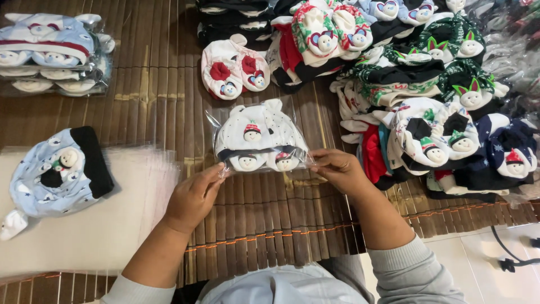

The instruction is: Folding and packaging baby hats into individual plastic bags

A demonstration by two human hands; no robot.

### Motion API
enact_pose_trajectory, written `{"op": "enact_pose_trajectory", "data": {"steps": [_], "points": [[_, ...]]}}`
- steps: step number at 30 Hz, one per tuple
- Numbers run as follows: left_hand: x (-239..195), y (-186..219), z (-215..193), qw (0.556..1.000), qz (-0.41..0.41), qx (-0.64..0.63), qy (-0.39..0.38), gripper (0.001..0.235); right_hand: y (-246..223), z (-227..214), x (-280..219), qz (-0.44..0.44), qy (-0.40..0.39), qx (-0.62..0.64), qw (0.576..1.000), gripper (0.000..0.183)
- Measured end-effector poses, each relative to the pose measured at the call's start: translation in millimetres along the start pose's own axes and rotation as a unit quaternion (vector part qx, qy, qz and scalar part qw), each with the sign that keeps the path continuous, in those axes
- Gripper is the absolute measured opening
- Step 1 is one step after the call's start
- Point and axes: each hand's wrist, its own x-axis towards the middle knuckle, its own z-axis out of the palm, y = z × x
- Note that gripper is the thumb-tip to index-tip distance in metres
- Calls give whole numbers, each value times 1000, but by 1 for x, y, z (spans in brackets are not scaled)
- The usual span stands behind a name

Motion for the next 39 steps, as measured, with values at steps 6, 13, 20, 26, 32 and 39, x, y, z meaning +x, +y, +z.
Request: {"op": "enact_pose_trajectory", "data": {"steps": [6,13,20,26,32,39], "points": [[-21,-19,19,995,6,-36,-89,42,2,6,-5,-6,-59,-89,994,10],[-5,-7,9,974,-131,-38,-181,63,-11,2,-8,-9,-108,-168,980,15],[6,10,10,912,-368,-95,-155,58,1,10,-12,141,-62,-157,976,14],[6,12,22,904,-399,-12,-153,54,9,16,-14,163,-13,-207,965,11],[4,24,30,912,-357,123,-162,54,11,17,-21,153,-17,-268,951,13],[-7,28,40,907,-306,211,-196,39,3,18,-32,204,-70,-320,923,21]]}}
